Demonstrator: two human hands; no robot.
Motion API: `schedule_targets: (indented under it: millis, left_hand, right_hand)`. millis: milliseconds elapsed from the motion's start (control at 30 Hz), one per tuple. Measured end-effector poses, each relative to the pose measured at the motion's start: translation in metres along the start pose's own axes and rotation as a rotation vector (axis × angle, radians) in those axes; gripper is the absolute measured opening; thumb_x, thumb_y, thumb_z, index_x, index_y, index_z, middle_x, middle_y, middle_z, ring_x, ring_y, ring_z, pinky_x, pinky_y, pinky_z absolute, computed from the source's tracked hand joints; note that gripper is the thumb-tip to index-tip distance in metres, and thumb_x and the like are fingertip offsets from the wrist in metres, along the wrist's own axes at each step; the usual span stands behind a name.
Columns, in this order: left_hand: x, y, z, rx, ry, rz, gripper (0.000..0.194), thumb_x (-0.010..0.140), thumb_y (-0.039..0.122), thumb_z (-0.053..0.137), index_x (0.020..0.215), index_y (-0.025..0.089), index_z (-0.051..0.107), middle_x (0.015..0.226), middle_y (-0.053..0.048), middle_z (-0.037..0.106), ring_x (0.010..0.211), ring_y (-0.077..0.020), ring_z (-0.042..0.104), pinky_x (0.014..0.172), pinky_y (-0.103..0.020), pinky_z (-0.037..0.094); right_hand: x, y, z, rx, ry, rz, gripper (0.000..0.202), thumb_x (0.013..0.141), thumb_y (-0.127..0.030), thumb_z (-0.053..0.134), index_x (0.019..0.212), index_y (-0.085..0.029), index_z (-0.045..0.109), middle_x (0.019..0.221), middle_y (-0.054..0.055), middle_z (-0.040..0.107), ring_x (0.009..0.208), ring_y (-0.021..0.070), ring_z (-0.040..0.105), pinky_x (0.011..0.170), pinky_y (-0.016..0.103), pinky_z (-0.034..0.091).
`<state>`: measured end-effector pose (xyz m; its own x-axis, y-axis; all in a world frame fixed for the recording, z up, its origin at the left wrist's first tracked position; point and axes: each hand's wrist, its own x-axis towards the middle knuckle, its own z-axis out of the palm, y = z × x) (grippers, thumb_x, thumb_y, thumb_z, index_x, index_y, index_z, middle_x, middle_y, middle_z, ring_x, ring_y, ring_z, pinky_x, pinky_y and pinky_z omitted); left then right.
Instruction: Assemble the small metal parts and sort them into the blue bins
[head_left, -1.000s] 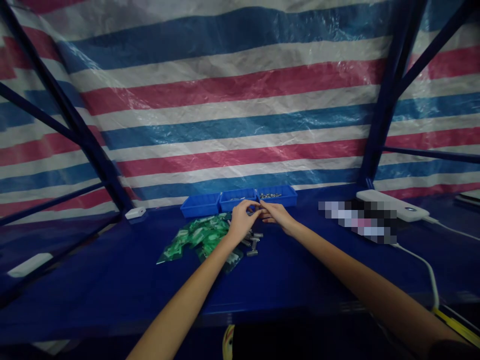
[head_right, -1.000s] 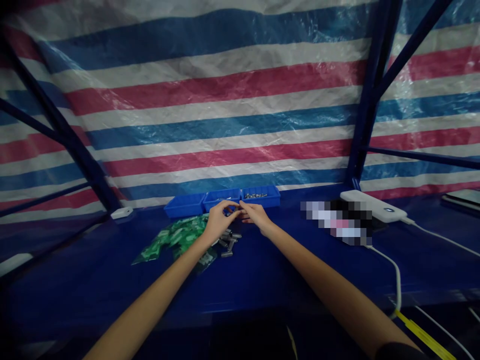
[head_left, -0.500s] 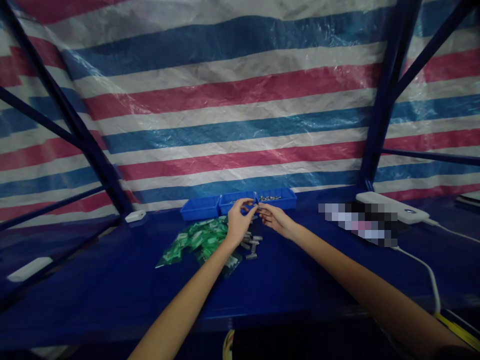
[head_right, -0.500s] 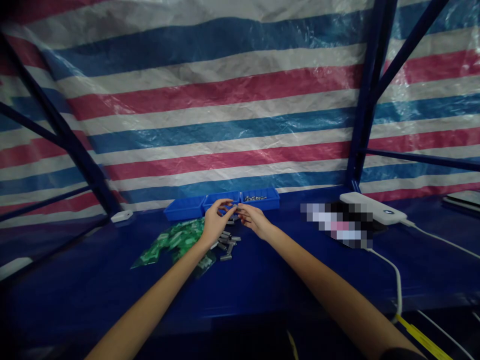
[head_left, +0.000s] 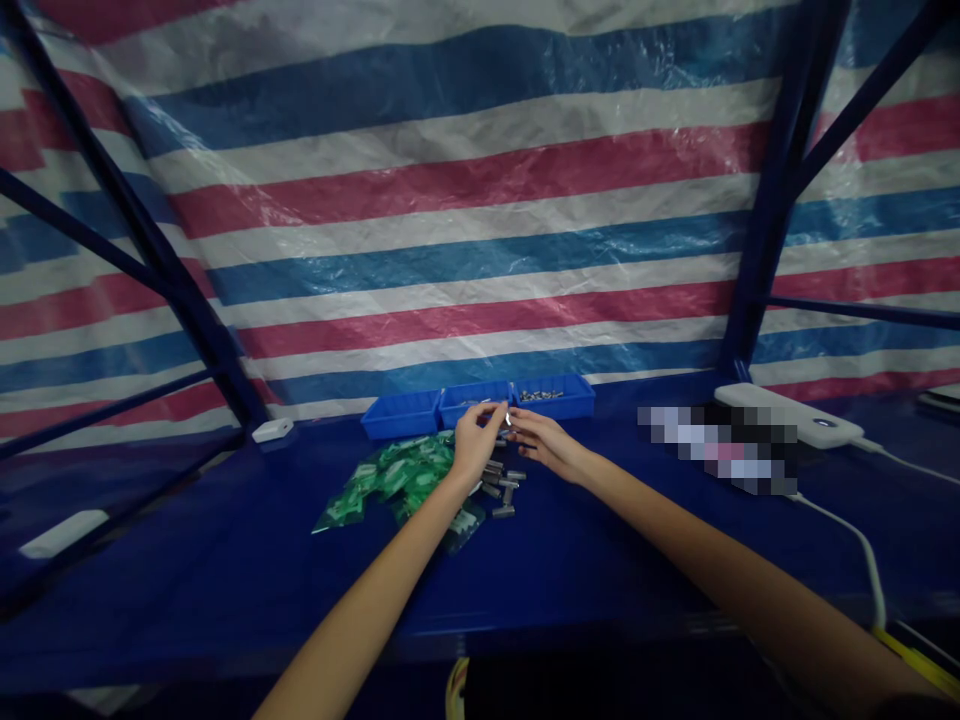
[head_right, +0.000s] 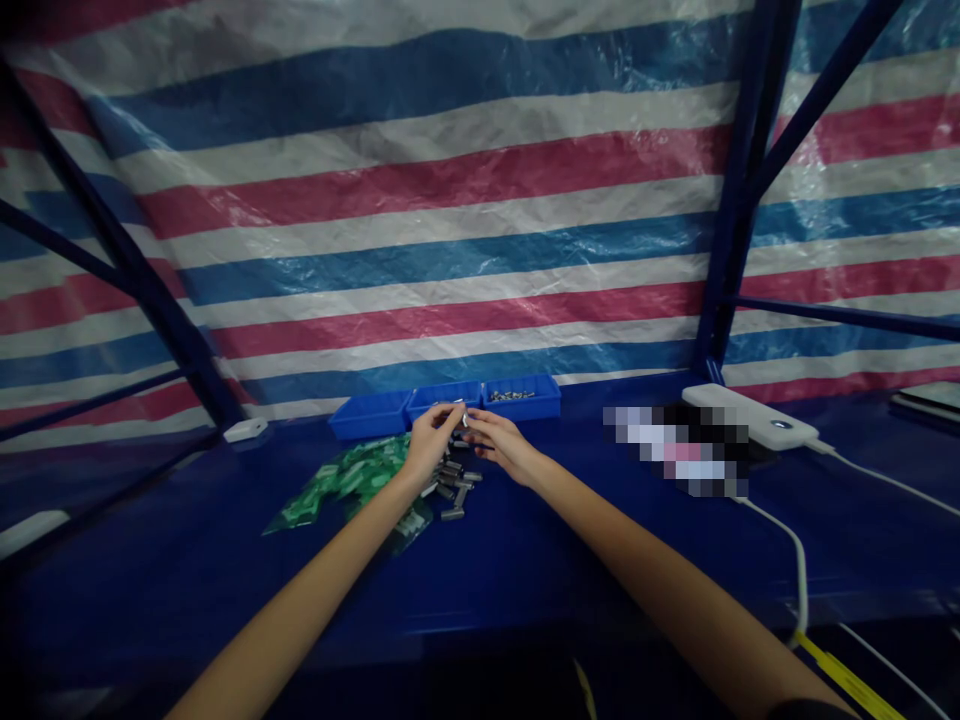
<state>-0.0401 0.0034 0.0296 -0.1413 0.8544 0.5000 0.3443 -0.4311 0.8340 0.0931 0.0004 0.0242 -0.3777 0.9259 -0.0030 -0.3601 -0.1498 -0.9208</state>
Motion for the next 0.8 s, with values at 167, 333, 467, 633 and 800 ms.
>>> schedule_targets:
  millis: [167, 333, 467, 633, 800]
  left_hand:
    - [-0.002, 0.001, 0.001, -0.008, 0.024, 0.0, 0.033, 0.075, 0.046, 0.056, 0.08, 0.014, 0.064, 0.08, -0.004, 0.065, 0.076, -0.0141, 0.057, 0.073, -0.025, 0.044]
    - [-0.003, 0.001, 0.004, 0.043, -0.045, 0.011, 0.036, 0.077, 0.049, 0.052, 0.076, 0.015, 0.062, 0.075, -0.003, 0.063, 0.07, -0.0125, 0.055, 0.068, -0.023, 0.042]
    - [-0.007, 0.003, 0.005, 0.193, -0.143, 0.032, 0.038, 0.081, 0.05, 0.045, 0.074, 0.015, 0.06, 0.073, -0.001, 0.061, 0.069, -0.0128, 0.053, 0.067, -0.024, 0.041]
    - [-0.014, 0.003, -0.002, 0.726, -0.231, 0.194, 0.031, 0.083, 0.046, 0.047, 0.085, 0.018, 0.059, 0.088, -0.006, 0.059, 0.089, -0.0211, 0.052, 0.082, -0.036, 0.038]
    - [-0.019, 0.001, -0.007, 1.058, -0.338, 0.172, 0.028, 0.077, 0.038, 0.058, 0.092, 0.015, 0.06, 0.102, -0.013, 0.056, 0.102, -0.0302, 0.049, 0.087, -0.044, 0.035]
  right_hand:
    - [0.002, 0.0, -0.002, 0.029, 0.012, -0.056, 0.025, 0.074, -0.027, 0.065, 0.098, -0.023, 0.067, 0.091, 0.002, 0.067, 0.07, 0.0091, 0.058, 0.059, 0.019, 0.042]
    - [0.003, 0.0, -0.003, 0.087, 0.099, -0.096, 0.016, 0.07, -0.032, 0.068, 0.081, -0.021, 0.07, 0.081, 0.002, 0.067, 0.062, 0.0085, 0.054, 0.057, 0.019, 0.041]
    - [0.006, 0.002, -0.005, 0.037, 0.164, -0.128, 0.025, 0.065, -0.04, 0.07, 0.077, -0.019, 0.07, 0.067, 0.0, 0.062, 0.056, 0.0076, 0.049, 0.055, 0.02, 0.039]
    - [0.012, 0.005, -0.014, -0.08, 0.225, -0.169, 0.031, 0.063, -0.042, 0.069, 0.083, -0.019, 0.071, 0.064, -0.002, 0.057, 0.054, 0.0067, 0.046, 0.052, 0.019, 0.038]
    - [0.017, 0.006, -0.02, -0.097, 0.272, -0.15, 0.024, 0.063, -0.037, 0.07, 0.08, -0.02, 0.071, 0.071, -0.001, 0.063, 0.056, 0.0066, 0.049, 0.052, 0.018, 0.039]
